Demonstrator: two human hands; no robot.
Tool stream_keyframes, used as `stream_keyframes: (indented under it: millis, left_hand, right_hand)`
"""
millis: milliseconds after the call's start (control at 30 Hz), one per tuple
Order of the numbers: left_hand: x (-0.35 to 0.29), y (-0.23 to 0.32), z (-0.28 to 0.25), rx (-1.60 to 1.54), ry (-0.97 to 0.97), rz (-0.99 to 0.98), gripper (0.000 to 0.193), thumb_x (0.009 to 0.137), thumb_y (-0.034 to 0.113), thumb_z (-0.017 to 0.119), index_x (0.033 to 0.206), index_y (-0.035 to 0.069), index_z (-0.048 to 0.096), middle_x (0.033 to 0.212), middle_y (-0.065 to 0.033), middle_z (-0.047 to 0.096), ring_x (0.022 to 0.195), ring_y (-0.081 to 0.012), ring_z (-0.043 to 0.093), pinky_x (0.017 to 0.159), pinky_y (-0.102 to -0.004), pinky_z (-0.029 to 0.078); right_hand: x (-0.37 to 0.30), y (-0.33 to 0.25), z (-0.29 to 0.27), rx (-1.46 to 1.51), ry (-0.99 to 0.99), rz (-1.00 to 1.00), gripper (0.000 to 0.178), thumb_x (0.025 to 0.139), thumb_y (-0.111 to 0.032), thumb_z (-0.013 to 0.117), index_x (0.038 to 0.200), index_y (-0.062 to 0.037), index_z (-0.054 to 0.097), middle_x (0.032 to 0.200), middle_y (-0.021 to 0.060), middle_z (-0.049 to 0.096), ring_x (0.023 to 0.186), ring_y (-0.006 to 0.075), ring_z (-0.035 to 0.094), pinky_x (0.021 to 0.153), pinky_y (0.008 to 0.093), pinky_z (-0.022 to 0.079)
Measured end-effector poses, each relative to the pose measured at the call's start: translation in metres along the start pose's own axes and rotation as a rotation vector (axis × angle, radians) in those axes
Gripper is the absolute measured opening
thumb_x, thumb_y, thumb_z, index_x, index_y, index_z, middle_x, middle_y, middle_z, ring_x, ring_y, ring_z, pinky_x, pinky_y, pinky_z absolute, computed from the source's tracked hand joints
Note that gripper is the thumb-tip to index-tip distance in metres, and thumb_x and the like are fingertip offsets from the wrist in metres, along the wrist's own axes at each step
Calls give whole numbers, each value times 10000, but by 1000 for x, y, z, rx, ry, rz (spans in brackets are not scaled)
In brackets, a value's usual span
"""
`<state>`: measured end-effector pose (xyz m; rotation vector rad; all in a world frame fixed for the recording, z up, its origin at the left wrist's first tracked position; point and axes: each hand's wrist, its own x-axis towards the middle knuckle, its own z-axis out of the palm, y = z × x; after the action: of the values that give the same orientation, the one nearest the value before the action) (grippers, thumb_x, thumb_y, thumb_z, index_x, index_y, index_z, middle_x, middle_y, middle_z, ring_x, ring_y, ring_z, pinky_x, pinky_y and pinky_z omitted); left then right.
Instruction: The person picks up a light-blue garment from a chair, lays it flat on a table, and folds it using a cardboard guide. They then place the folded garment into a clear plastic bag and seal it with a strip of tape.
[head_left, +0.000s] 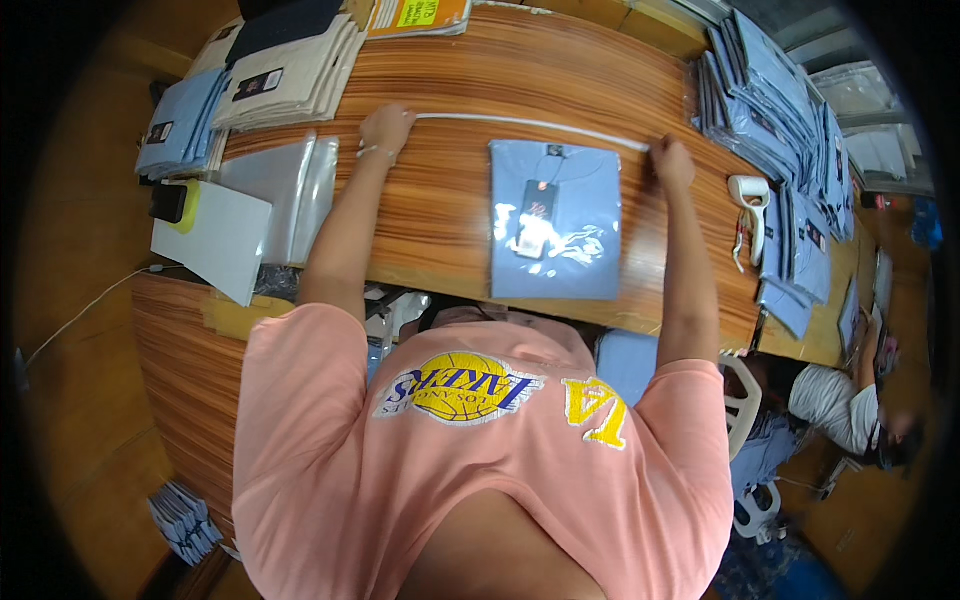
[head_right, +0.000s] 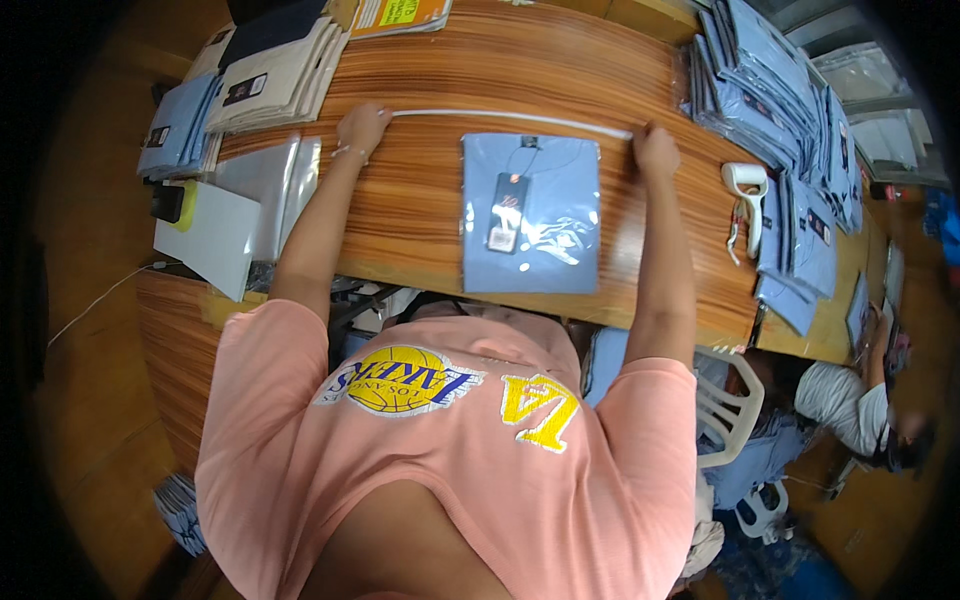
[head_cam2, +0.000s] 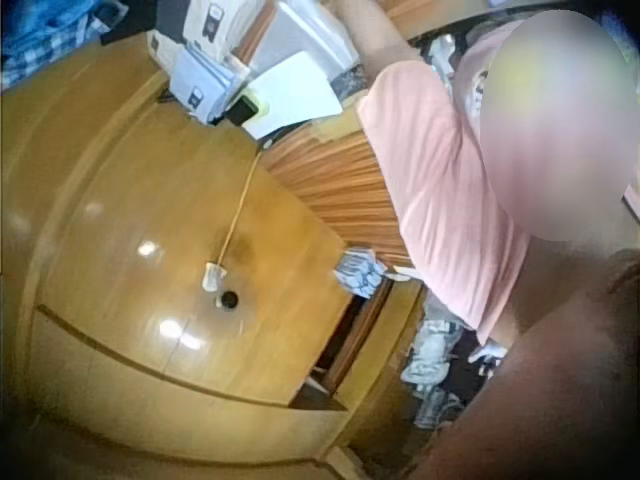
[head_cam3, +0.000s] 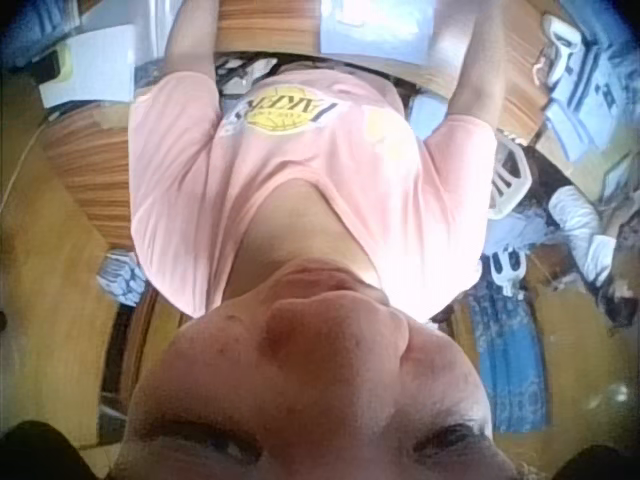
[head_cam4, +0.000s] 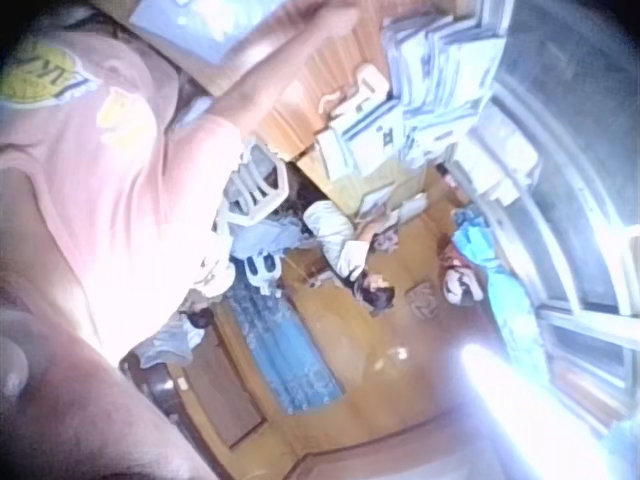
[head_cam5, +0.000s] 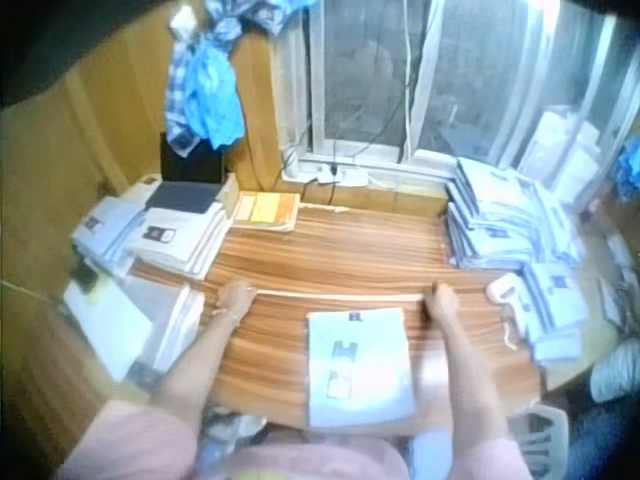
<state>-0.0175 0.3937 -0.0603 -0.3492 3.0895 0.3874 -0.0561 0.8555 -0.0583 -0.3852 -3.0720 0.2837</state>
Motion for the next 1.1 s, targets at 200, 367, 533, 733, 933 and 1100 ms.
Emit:
stream_keyframes:
  millis: [200,367,533,733,933,1100]
  left_hand:
    - [-105,-28,-34,185,-377,-72,246,728,322,625,787,83,642,766,-150,634,747,-319,611,638,-403,463]
    - [-146,23,-35,270,-63,-138,389,774,352,597,1038,68,568,1119,-145,539,1032,-309,503,846,-412,396]
    - [-169,107,18,-343,143,265,508,843,425,503,1238,109,448,1314,-188,353,1232,-328,315,996,-513,229]
    - [-176,121,35,-218,-194,367,650,829,457,505,1370,166,292,1456,-146,116,1346,-328,79,1049,-537,34]
    - [-154,78,-35,-377,325,174,690,840,377,526,1392,115,205,1454,-176,71,1342,-338,72,1046,-536,41]
    - [-99,-69,-109,-646,957,-171,653,872,325,512,1334,-35,224,1395,-184,228,1294,-303,209,1060,-359,169]
  right_hand:
    - [-71,83,10,199,-643,-252,185,715,-266,639,714,-81,629,751,162,621,717,308,600,636,389,470]
    - [-103,60,-31,231,-490,-341,261,703,-303,682,772,-60,616,787,116,601,770,285,573,655,364,453]
    - [-102,61,-50,237,-69,-438,269,730,-293,674,873,-70,628,898,115,561,932,300,505,778,382,406]
    - [-111,44,-51,581,-109,-399,189,767,-186,630,866,-25,622,867,134,557,859,303,508,756,377,406]
    - [-105,38,-44,680,-31,-436,177,786,-140,610,880,10,609,926,149,552,906,307,509,805,372,392]
    - [-115,34,-60,667,10,-376,196,823,-159,591,914,14,592,944,146,551,925,287,512,789,342,402]
